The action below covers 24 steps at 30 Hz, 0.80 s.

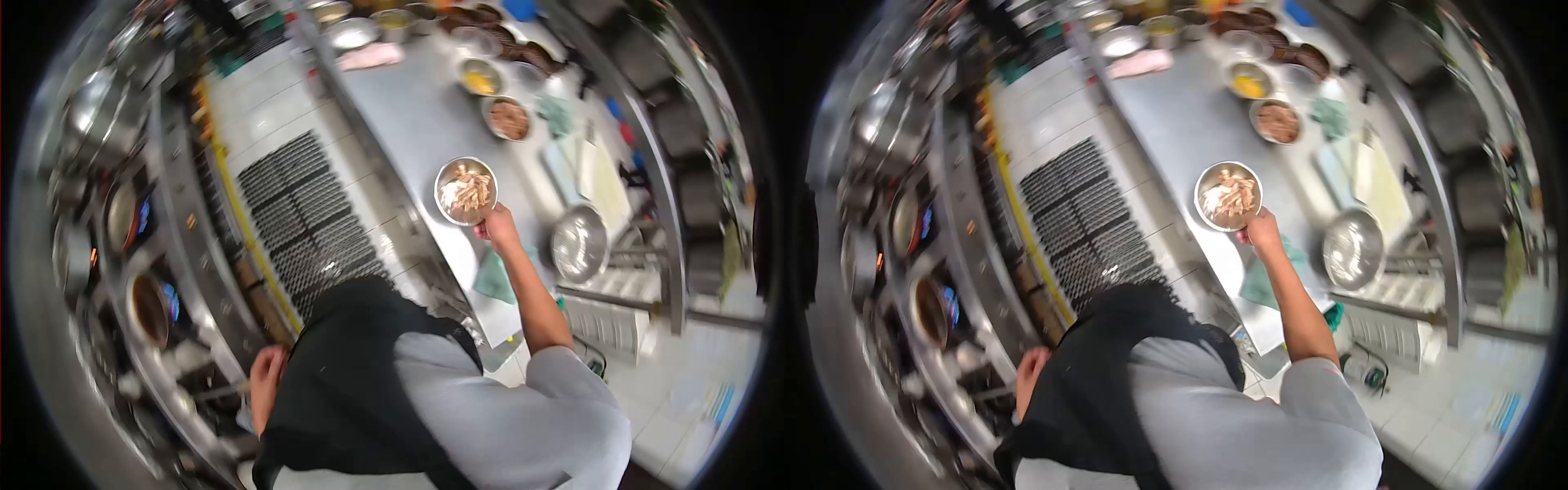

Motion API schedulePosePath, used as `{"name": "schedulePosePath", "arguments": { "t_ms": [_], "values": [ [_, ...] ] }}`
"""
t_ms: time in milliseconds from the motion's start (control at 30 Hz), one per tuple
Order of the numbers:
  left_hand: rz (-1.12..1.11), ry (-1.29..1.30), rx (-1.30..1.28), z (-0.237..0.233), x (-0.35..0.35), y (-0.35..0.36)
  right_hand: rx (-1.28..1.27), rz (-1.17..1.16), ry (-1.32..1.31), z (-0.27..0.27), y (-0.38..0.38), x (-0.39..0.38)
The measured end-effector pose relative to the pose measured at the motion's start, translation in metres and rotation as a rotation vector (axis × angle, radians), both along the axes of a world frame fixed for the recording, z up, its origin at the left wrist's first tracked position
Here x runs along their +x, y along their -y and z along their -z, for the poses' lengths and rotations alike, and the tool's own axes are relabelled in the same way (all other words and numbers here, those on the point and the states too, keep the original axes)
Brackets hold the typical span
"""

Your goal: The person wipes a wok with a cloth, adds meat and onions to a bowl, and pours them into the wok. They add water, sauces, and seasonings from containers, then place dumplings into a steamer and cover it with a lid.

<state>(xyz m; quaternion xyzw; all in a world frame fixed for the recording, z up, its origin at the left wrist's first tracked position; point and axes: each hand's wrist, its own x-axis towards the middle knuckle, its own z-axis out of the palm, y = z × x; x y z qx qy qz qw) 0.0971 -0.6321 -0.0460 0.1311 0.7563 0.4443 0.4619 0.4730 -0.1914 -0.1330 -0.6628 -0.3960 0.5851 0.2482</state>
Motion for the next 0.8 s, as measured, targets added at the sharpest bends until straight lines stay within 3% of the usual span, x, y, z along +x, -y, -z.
{"name": "schedulePosePath", "arguments": {
  "t_ms": [100, 233, 267, 333, 367, 400, 500, 533, 633, 667, 733, 800],
  "values": [
    [-0.023, 0.139, 0.242, 0.018, -0.002, -0.042, -0.034, -0.63, -0.006, -0.055, 0.022, -0.089],
    [0.011, 0.331, 0.498, -0.024, 0.008, -0.092, -0.008, -1.361, -0.065, -0.138, 0.06, -0.21],
    [-0.108, 0.44, 0.523, -0.028, 0.012, -0.093, 0.021, -1.52, -0.07, -0.153, 0.073, -0.234],
    [-0.323, 0.656, 0.589, -0.035, 0.021, -0.087, 0.132, -1.68, -0.031, -0.169, 0.095, -0.268],
    [-0.375, 0.569, 0.57, -0.041, 0.024, -0.077, 0.214, -1.748, 0.036, -0.175, 0.103, -0.283],
    [-0.421, 0.487, 0.556, -0.048, 0.026, -0.068, 0.58, -1.773, 0.079, -0.176, 0.112, -0.289],
    [-0.535, 0.329, 0.582, -0.042, 0.029, -0.041, 1.036, -1.668, 0.043, -0.174, 0.15, -0.305],
    [-0.563, 0.257, 0.557, -0.037, 0.029, -0.033, 0.902, -1.758, 0.183, -0.194, 0.164, -0.313],
    [-0.733, 0.208, 0.57, -0.059, 0.042, -0.027, 1.316, -1.545, -0.024, -0.203, 0.199, -0.314],
    [-0.763, 0.221, 0.613, -0.059, 0.041, -0.02, 1.419, -1.594, -0.044, -0.21, 0.21, -0.315],
    [-0.792, 0.189, 0.581, -0.052, 0.033, 0.004, 1.403, -1.907, -0.06, -0.222, 0.234, -0.315],
    [-0.644, 0.17, 0.569, -0.034, 0.02, 0.031, 1.366, -2.139, -0.077, -0.223, 0.263, -0.318]
  ]
}}
